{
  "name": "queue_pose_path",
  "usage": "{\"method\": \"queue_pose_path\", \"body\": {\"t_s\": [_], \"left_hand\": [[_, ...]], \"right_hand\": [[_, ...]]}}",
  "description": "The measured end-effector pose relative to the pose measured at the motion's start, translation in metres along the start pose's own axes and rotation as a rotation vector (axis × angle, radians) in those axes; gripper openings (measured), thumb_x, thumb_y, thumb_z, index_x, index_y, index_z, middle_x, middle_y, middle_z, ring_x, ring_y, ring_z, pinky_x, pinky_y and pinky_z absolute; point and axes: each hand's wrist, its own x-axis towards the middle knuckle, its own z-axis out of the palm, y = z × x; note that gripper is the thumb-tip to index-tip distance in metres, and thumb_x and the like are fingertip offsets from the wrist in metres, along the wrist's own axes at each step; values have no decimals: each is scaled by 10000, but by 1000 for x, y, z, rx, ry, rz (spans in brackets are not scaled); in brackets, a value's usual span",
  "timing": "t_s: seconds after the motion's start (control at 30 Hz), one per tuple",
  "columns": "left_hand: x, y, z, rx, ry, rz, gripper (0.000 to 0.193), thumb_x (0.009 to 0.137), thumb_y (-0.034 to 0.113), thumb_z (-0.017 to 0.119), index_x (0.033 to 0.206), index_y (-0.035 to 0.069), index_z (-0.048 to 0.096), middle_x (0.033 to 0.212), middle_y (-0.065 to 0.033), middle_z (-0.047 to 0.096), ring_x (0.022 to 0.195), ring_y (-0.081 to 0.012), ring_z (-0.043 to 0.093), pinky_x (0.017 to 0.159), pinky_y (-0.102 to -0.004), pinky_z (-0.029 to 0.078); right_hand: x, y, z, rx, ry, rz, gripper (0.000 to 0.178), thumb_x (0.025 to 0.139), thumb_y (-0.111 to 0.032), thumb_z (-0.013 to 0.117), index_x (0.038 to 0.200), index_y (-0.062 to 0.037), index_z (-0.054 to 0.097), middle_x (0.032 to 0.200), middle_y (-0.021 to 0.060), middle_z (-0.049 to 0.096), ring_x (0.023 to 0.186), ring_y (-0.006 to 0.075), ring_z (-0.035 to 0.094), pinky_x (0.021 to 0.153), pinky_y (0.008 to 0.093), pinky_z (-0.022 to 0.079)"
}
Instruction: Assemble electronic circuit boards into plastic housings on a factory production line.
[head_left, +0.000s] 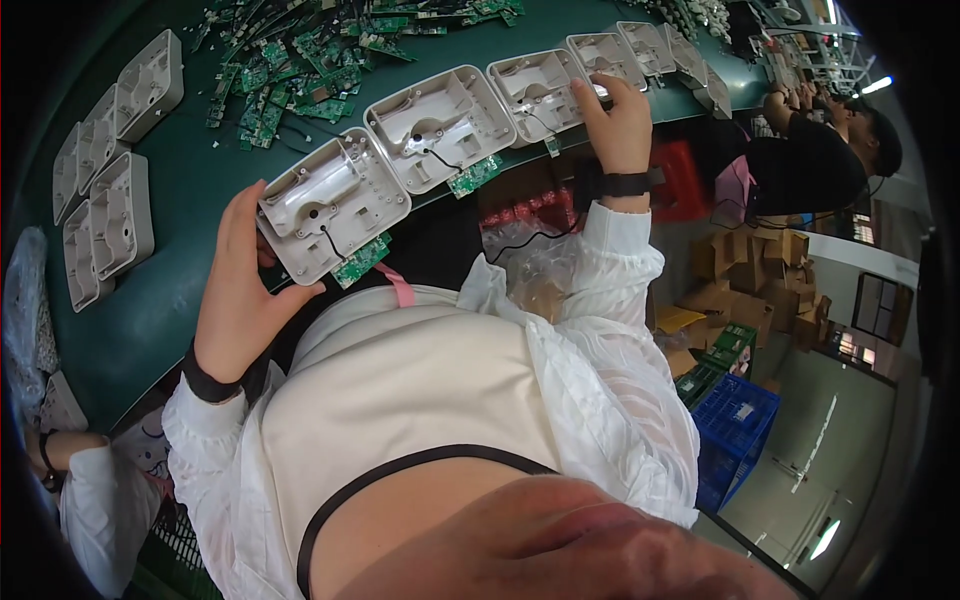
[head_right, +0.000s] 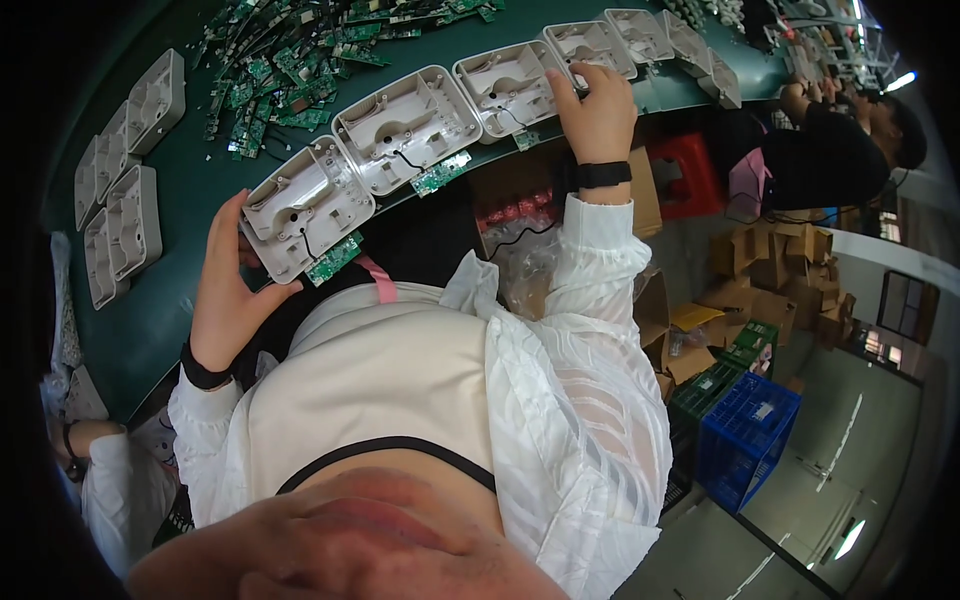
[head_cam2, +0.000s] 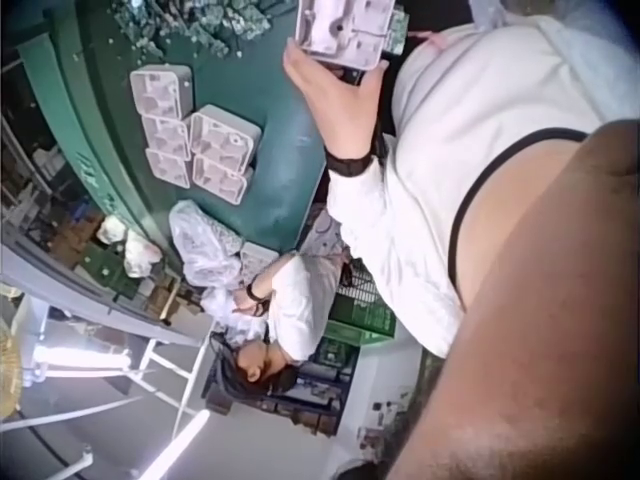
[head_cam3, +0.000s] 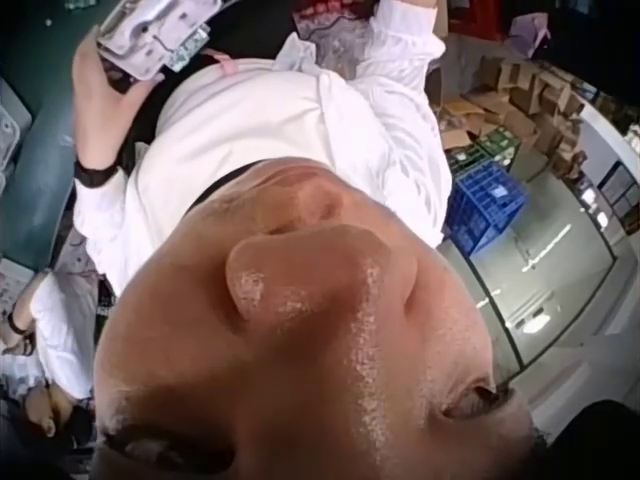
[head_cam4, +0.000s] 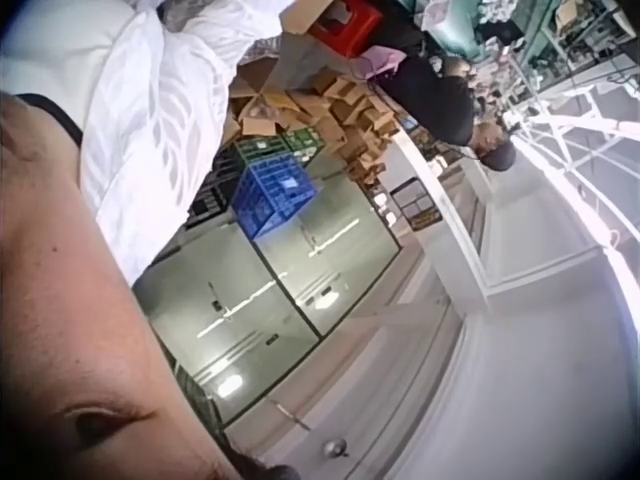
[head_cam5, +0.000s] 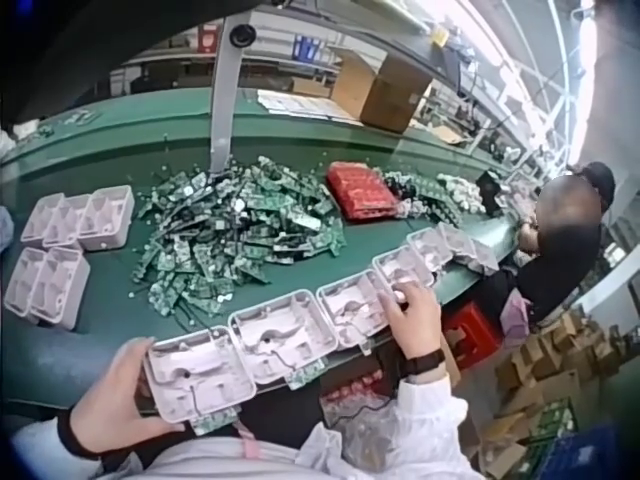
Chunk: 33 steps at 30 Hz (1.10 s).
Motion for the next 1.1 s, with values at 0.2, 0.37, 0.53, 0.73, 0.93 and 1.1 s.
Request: {"method": "queue_pose_path", "body": {"t_s": [0.2,0.37,0.53,0.73,0.93,1.1], "left_hand": [[8,7,4,8,7,22,1089,700,12,916,1622,51,338,1583,-184,408,1233,-304,595,942,-352,552],[10,15,8,6,16,36,1047,735,9,888,1624,59,336,1605,-181,374,1264,-320,580,955,-357,552],[5,12,7,13,37,55,1013,752,5,875,1617,65,351,1632,-170,341,1214,-303,611,963,-362,555],[-2,13,3,-86,15,-2,970,765,-13,864,1601,68,380,1641,-153,342,1112,-254,652,983,-362,557],[-8,12,1,-320,12,-72,882,806,-46,827,1574,46,404,1615,-124,367,1110,-217,645,1038,-368,542],[-8,9,0,-474,-27,-150,819,838,-48,808,1552,26,414,1569,-107,395,1202,-223,627,1078,-375,518]], "right_hand": [[4,6,0,15,16,-34,365,917,-329,803,1063,5,791,1094,197,767,1052,393,696,920,434,548],[2,7,1,39,38,-33,355,912,-302,812,1085,6,781,1119,189,763,1064,380,694,937,417,539],[1,-14,-8,148,69,-136,459,884,-307,846,1201,6,732,1209,195,735,1130,371,685,981,411,529],[-11,-46,-6,125,-7,-177,818,787,-444,916,1406,-6,608,1386,246,628,1274,395,614,1050,446,504],[-12,-62,-8,-43,-205,-52,1102,660,-609,939,1497,-22,529,1475,274,522,1369,449,510,1104,513,464],[-8,-62,-12,44,-229,1,1097,661,-585,943,1498,-11,527,1468,275,531,1374,456,500,1119,522,453]]}}
